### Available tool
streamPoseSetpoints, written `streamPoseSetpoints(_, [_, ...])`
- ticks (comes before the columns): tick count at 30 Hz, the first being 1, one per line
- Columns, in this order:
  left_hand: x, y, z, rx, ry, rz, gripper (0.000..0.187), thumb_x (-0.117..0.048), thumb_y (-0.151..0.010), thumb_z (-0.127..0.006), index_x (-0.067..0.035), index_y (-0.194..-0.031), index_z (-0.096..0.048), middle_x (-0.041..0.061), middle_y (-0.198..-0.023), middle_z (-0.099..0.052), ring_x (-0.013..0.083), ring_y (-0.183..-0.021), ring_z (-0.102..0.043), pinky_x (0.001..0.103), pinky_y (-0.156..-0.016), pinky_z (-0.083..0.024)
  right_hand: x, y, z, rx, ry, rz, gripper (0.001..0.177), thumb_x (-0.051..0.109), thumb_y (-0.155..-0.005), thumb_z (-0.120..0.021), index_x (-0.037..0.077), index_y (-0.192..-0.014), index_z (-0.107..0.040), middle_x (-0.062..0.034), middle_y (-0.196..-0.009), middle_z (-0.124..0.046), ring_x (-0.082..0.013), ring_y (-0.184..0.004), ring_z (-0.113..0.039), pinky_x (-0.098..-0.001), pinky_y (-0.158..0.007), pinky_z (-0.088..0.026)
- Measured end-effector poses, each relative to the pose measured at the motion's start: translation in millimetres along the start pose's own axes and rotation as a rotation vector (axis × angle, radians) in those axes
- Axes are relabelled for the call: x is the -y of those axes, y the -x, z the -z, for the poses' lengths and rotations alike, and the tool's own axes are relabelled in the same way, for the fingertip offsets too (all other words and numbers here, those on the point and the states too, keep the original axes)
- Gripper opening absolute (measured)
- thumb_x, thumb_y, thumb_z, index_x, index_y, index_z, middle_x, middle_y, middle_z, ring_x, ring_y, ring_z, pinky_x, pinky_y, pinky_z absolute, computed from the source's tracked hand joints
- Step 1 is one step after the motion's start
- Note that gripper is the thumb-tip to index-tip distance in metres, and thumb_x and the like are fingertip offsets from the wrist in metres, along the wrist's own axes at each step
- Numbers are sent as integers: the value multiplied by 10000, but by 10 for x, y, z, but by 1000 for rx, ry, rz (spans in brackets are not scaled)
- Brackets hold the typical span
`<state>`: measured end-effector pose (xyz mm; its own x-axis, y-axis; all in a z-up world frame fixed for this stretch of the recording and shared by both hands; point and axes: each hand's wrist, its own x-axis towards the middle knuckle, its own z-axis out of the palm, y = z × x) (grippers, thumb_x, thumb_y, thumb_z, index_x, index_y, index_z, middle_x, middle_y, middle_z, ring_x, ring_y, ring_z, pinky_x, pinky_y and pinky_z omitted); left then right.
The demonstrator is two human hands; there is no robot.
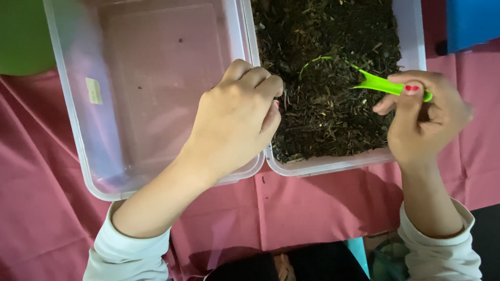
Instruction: Sorting dried tea leaves by removing stems and moving leaves between containers using a spoon
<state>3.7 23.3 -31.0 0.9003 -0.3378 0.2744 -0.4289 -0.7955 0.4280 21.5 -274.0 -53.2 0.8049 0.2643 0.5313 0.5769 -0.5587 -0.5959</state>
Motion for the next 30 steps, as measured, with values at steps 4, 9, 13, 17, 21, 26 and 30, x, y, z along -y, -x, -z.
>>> streamPoseSetpoints(4, [-49, -45, 7, -19, 57, 95, 90, -190, -922, -639, -122, -981, -647, 23, -984, -657, 282, -986, -573, 448, -460, -549, -31, 9, -4, -59, 37, 32, 319, 6, -1239, -416, -169, -1105, -647, -221, -645, -602, -343, -726, -770, -265, -441, -242])
streamPoseSetpoints(9, [-93, -78, 94, -70, 229, 180, 125, -184, -937, -637, -132, -1046, -604, 37, -1097, -576, 288, -868, -670, 459, -493, -545, 59, -93, -9, -133, 10, -30, 530, 253, -1258, -420, -179, -1040, -638, -233, -613, -571, -355, -704, -756, -275, -474, -240])
streamPoseSetpoints(13, [-84, -70, 203, -157, 440, 97, 158, -102, -957, -618, -137, -1111, -615, 43, -1228, -544, 240, -986, -664, 419, -696, -578, -22, -166, 54, -143, -175, -259, 531, 395, -1257, -478, -68, -1025, -597, -142, -671, -499, -225, -617, -628, -270, -508, -411])
streamPoseSetpoints(17, [-61, -74, 195, -222, 570, -76, 177, -19, -1014, -615, -107, -1165, -645, 96, -1240, -540, 262, -1117, -595, 396, -995, -506, -15, -310, 115, 44, -241, -464, 343, 123, -1334, -419, 30, -1064, -608, -10, -712, -461, -75, -538, -416, -206, -528, -421])
streamPoseSetpoints(21, [-84, -80, 162, -191, 548, -113, 138, -80, -1042, -636, -101, -1175, -667, 81, -1221, -593, 288, -1166, -564, 432, -1055, -456, 89, -362, -45, 74, -425, -517, 284, 229, -1233, -516, 74, -1014, -610, 3, -869, -563, -13, -542, -394, -163, -504, -396])
streamPoseSetpoints(26, [-143, -74, 41, -107, 463, -141, 225, -237, -984, -713, -75, -1139, -736, 74, -1059, -722, 294, -1048, -570, 420, -918, -493, 293, -326, -184, 158, -486, -498, 387, 402, -1136, -523, 68, -960, -607, 33, -640, -426, -38, -509, -399, -166, -505, -406])
streamPoseSetpoints(30, [-173, -43, -102, -48, 412, -115, 277, -309, -961, -727, -120, -1163, -742, 20, -1074, -735, 279, -1045, -567, 453, -846, -508, 368, -316, -174, 220, -414, -427, 356, 289, -1194, -444, 44, -988, -599, 20, -613, -404, -70, -514, -397, -197, -529, -411])
